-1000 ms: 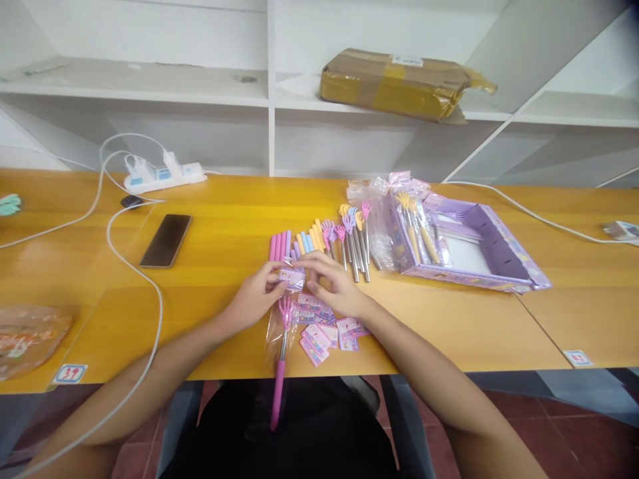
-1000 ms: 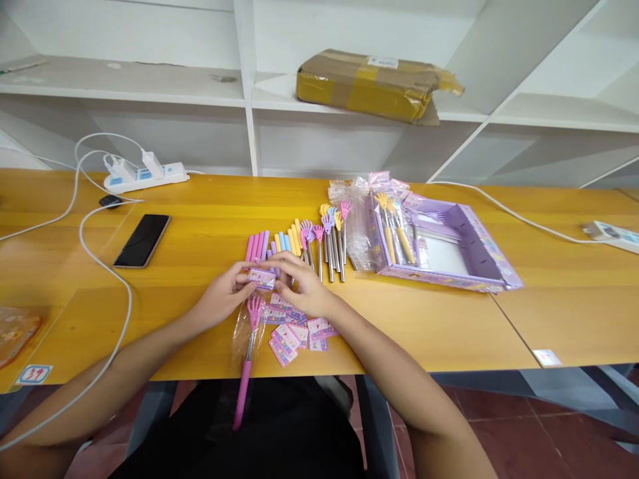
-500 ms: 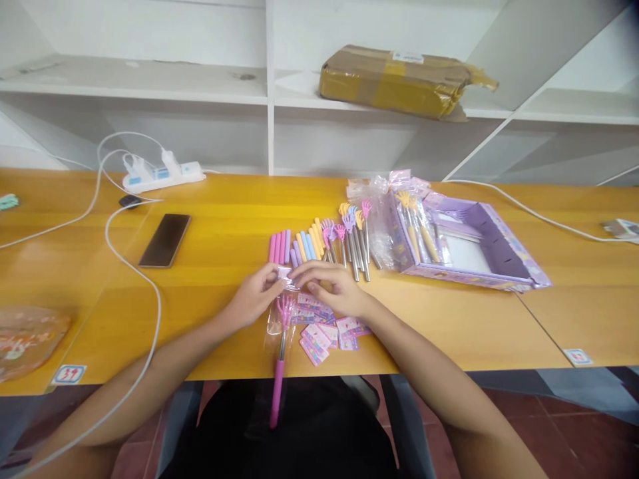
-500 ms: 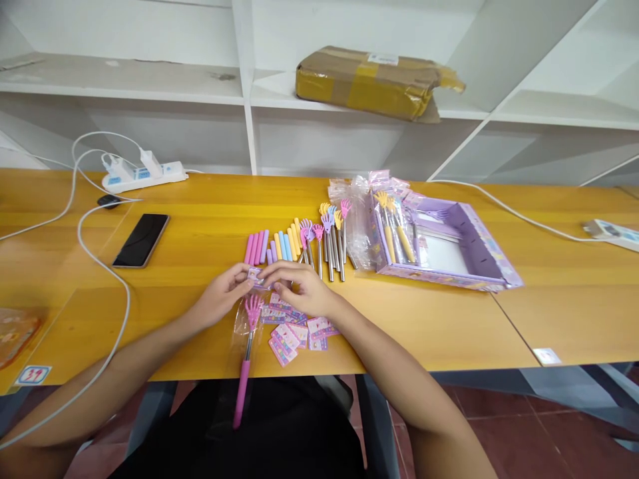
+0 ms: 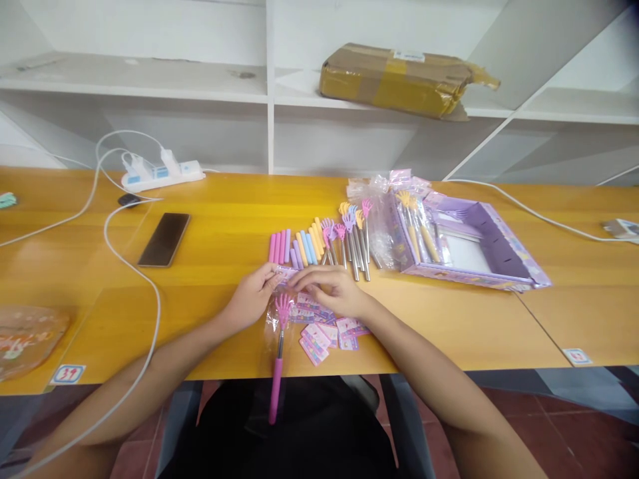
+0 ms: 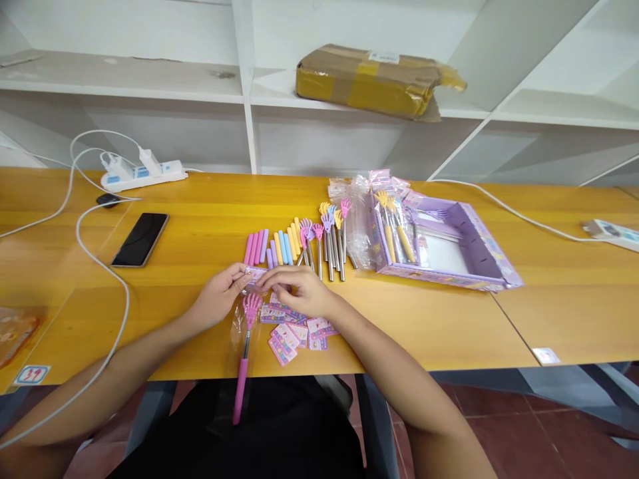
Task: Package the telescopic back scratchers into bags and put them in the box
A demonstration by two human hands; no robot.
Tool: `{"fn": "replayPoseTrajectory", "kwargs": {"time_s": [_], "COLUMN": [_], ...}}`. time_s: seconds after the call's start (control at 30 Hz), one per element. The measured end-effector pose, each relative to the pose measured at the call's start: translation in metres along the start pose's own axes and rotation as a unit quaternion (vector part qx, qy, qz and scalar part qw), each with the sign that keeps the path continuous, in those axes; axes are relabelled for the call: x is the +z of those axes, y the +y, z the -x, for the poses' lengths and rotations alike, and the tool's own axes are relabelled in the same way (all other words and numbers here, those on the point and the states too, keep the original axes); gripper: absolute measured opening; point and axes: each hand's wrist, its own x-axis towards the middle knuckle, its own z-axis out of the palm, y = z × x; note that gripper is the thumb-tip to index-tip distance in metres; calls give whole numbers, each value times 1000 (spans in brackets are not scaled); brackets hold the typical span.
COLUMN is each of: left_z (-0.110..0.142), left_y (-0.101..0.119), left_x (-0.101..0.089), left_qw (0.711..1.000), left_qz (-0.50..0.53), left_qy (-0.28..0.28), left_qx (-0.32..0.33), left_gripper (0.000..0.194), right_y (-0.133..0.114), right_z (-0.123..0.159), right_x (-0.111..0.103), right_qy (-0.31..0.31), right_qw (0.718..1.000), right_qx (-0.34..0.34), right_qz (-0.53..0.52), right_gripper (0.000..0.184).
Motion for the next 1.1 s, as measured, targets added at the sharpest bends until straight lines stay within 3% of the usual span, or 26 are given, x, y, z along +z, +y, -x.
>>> {"fn": "replayPoseTrajectory", "kwargs": {"time_s": [0.33, 0.5, 0.6, 0.67, 0.73, 0.83, 0.97, 1.03, 1.1], "left_z": [-1, -3, -6, -8, -9, -10, -14, -16, -16], "left_y": [-3, -4, -3, -2, 0, 3, 6, 9, 12], "left_x": [2, -1, -4, -6, -8, -11, -14, -16, -16], "left_qw": [1000, 991, 977, 974, 980, 987, 964, 952, 948], "left_qz": [-8, 51, 95, 107, 121, 151, 221, 255, 282], "left_qy": [-6, -116, -179, -184, -146, -12, 149, 168, 150], "left_qx": [-10, -37, -69, -75, -67, -47, -7, 8, 17], "left_gripper": [23, 27, 45, 55, 58, 57, 52, 51, 48], "right_y": [-4, 3, 5, 6, 5, 2, -4, -5, -3], "right_z": [0, 3, 4, 3, 3, 2, 0, -1, -2], "right_x": [-9, -15, -18, -18, -17, -10, 5, 7, 0], "right_qy": [18, 14, 35, 53, 33, -60, -139, -146, -131], "right_qw": [999, 995, 989, 985, 986, 968, 938, 937, 946], "right_qx": [5, 33, 78, 108, 150, 218, 230, 230, 226], "right_qz": [42, 96, 125, 121, 65, -106, -220, -218, -194], "right_gripper": [27, 29, 36, 43, 46, 34, 39, 39, 37]}}
